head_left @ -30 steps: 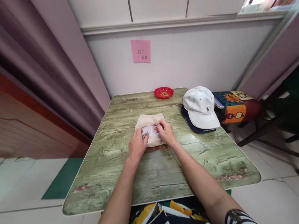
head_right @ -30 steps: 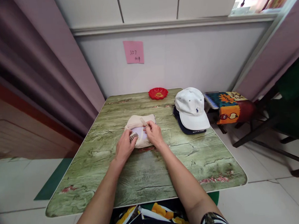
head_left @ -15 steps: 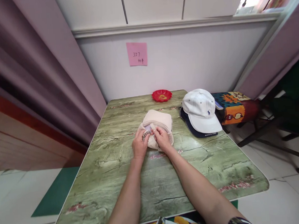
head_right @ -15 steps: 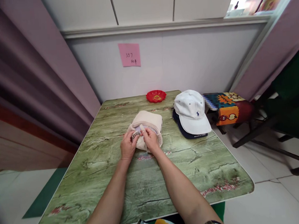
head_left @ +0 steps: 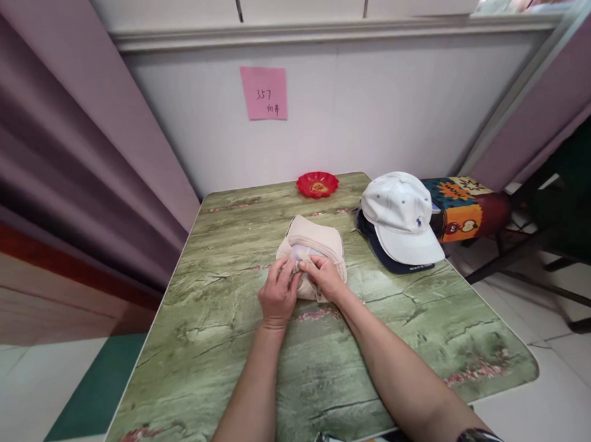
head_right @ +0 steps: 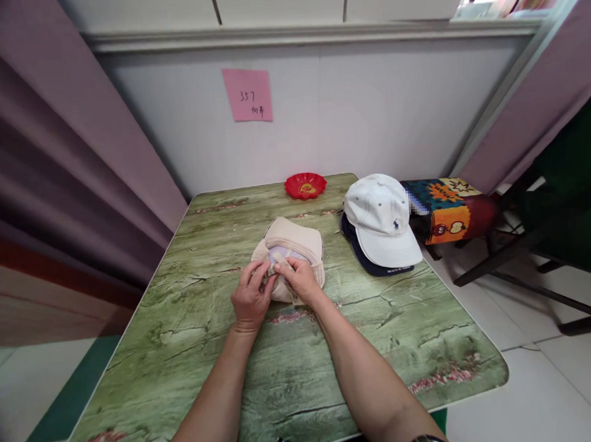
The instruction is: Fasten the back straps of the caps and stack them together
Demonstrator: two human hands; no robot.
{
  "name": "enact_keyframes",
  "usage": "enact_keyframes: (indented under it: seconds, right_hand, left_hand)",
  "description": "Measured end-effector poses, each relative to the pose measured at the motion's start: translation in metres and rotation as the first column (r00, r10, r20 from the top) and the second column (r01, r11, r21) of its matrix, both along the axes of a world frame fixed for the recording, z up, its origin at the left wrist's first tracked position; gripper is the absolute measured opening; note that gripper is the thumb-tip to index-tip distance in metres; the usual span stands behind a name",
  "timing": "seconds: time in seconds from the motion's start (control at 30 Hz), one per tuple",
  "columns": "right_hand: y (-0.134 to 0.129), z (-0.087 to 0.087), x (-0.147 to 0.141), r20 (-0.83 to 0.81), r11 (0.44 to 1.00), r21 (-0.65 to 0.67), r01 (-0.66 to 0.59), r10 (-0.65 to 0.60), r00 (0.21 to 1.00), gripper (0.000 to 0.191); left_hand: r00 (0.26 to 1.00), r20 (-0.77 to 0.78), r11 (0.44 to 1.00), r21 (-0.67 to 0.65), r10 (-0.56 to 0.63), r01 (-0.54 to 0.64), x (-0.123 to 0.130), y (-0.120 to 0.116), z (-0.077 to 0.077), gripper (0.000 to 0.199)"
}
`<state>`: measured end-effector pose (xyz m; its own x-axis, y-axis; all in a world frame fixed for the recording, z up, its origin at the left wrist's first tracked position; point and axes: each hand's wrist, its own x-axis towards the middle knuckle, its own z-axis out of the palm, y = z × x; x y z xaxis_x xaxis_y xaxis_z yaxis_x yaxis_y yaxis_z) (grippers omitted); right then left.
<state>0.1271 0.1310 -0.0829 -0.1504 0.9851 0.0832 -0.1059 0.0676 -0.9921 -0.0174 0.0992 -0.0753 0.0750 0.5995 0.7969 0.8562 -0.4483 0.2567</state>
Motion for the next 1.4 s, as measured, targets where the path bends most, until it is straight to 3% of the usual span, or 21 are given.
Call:
enact_keyframes:
  seconds: [0.17, 0.4, 0.53, 0.73, 0.9, 1.03, 1.13, 1.2, 1.27, 1.33, 1.4]
  right_hand:
    - [0.001, 0.002, 0.004, -0.246, 0.984, -0.145, -0.103, 0.065, 0.967, 0.044]
    - [-0.005, 0.005, 0.002, -0.226, 0.991, -0.094, -0.091, 0.068, 0.972, 0.045]
    - [-0.008, 0.008, 0.0, -0.159, 0.997, -0.04, -0.065, 0.058, 0.986, 0.042]
    - [-0.013, 0.002, -0.011, -0.055, 0.989, 0.086, 0.118, -0.114, 0.992, 0.033]
    - [-0.023, 0.005, -0.016, 0.139, 0.917, 0.297, 0.265, -0.316, 0.938, 0.026]
    - [-0.029, 0.009, -0.016, 0.155, 0.862, 0.402, 0.309, -0.397, 0.905, 0.021]
    - [-0.026, 0.009, -0.016, 0.1, 0.882, 0.376, 0.282, -0.342, 0.935, 0.021]
    - [-0.022, 0.008, -0.015, 0.03, 0.918, 0.292, 0.268, -0.289, 0.957, 0.024]
    - [-0.018, 0.007, -0.014, -0.021, 0.944, 0.208, 0.256, -0.257, 0.966, 0.028]
    - [-0.016, 0.006, -0.013, -0.019, 0.955, 0.173, 0.241, -0.241, 0.97, 0.032]
    - [-0.016, 0.005, -0.013, 0.011, 0.958, 0.18, 0.225, -0.231, 0.973, 0.034]
  left_hand:
    - [0.997, 0.051, 0.998, 0.027, -0.062, 0.061, 0.002, -0.001, 0.002, 0.027]
    - [0.988, 0.005, 0.988, -0.041, -0.152, 0.152, -0.001, -0.003, 0.003, 0.03]
    - [0.993, -0.006, 0.992, -0.056, -0.116, 0.116, 0.0, -0.004, 0.002, 0.03]
    - [0.997, 0.063, 0.996, -0.081, 0.046, -0.041, 0.002, -0.006, 0.005, 0.029]
    - [0.988, 0.012, 0.987, -0.031, 0.156, -0.156, 0.009, -0.014, 0.008, 0.031]
    - [0.999, 0.019, 0.998, -0.039, 0.04, -0.039, 0.009, -0.014, 0.009, 0.031]
    - [0.979, 0.171, 0.987, -0.099, -0.109, 0.127, 0.007, -0.011, 0.012, 0.03]
    - [0.922, 0.357, 0.966, -0.146, -0.148, 0.212, 0.004, -0.007, 0.013, 0.027]
    - [0.808, 0.574, 0.94, -0.187, -0.131, 0.285, 0.002, -0.004, 0.013, 0.021]
    - [0.601, 0.797, 0.906, -0.205, -0.065, 0.371, 0.0, -0.001, 0.011, 0.015]
    - [0.337, 0.941, 0.866, -0.2, 0.039, 0.459, -0.001, 0.0, 0.009, 0.015]
